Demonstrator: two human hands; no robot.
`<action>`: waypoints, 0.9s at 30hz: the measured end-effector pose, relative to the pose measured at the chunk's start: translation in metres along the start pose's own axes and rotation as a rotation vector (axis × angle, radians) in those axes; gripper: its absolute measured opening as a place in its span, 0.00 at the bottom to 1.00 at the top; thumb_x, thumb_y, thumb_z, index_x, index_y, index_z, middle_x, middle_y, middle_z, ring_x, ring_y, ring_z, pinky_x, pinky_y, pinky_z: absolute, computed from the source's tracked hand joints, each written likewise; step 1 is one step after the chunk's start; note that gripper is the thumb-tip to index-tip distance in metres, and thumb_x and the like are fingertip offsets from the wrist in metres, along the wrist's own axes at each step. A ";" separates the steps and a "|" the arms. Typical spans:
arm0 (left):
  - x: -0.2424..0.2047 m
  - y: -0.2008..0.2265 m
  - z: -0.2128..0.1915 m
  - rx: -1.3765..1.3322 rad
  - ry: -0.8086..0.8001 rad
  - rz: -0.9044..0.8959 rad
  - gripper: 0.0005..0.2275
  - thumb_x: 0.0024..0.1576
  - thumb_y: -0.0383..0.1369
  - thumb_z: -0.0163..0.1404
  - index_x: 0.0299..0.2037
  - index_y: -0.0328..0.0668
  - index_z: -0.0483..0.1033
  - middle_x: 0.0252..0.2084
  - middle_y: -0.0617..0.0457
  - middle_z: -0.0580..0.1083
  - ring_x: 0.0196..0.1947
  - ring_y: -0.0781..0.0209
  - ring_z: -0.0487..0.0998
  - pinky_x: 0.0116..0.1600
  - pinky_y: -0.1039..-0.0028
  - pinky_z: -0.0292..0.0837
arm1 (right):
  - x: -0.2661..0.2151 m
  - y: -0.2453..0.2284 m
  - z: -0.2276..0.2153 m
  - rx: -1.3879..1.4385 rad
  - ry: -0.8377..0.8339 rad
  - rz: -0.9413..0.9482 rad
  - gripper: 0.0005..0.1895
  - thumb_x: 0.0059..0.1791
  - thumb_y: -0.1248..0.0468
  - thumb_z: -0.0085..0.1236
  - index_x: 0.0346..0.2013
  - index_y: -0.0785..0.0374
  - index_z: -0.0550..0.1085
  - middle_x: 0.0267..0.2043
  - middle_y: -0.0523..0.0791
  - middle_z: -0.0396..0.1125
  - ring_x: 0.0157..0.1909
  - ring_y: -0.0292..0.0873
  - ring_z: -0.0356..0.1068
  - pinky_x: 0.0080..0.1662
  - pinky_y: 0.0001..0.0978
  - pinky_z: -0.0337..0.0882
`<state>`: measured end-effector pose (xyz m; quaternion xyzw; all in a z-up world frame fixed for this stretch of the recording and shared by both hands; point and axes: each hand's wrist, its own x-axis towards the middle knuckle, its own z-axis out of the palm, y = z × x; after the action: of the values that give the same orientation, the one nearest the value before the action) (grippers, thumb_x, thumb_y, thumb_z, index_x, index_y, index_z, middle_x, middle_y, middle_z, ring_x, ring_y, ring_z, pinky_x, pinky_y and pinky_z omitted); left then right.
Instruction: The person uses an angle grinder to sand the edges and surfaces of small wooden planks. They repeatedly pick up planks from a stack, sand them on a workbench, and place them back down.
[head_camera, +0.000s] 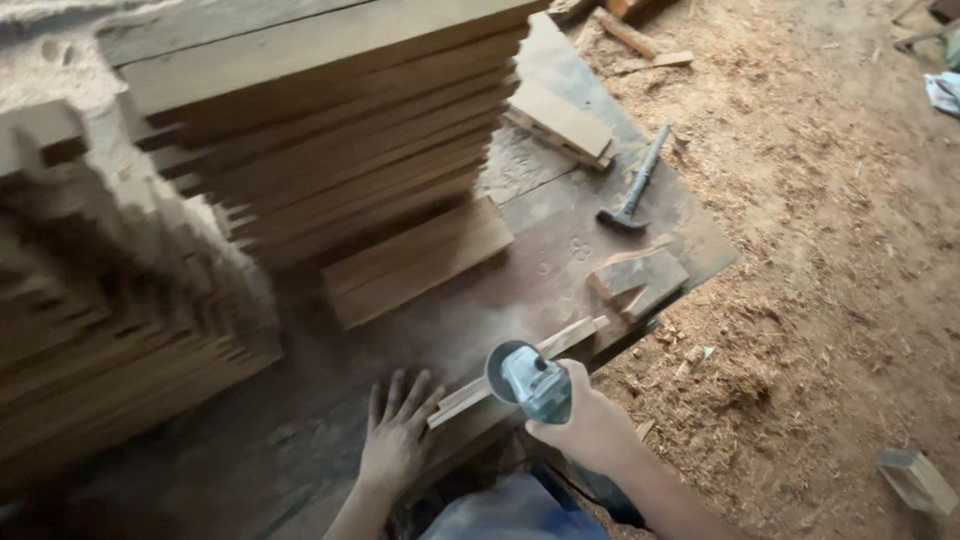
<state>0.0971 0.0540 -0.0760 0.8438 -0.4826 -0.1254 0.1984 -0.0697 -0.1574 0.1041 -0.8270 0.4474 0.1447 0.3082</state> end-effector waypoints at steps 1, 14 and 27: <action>0.001 0.000 0.000 -0.002 -0.028 -0.010 0.30 0.52 0.38 0.52 0.69 0.64 0.65 0.77 0.58 0.55 0.76 0.47 0.44 0.74 0.45 0.33 | 0.003 0.006 -0.004 0.023 0.015 0.000 0.52 0.36 0.45 0.71 0.67 0.47 0.52 0.53 0.55 0.71 0.56 0.59 0.73 0.57 0.49 0.71; -0.002 -0.017 0.035 0.055 0.200 0.079 0.26 0.54 0.46 0.49 0.65 0.64 0.66 0.73 0.60 0.56 0.75 0.48 0.47 0.73 0.42 0.35 | 0.036 0.068 -0.048 0.073 0.067 0.149 0.53 0.36 0.44 0.70 0.68 0.51 0.52 0.56 0.52 0.71 0.59 0.55 0.73 0.59 0.44 0.70; -0.004 -0.049 0.066 0.109 0.153 0.082 0.32 0.48 0.43 0.51 0.68 0.71 0.63 0.74 0.63 0.52 0.75 0.49 0.45 0.73 0.41 0.31 | 0.009 0.057 -0.052 0.116 -0.061 0.231 0.52 0.37 0.45 0.68 0.69 0.51 0.52 0.60 0.50 0.69 0.60 0.52 0.73 0.60 0.45 0.73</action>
<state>0.1054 0.0658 -0.1569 0.8400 -0.5063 -0.0259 0.1936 -0.1138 -0.2195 0.1176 -0.7459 0.5379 0.1781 0.3501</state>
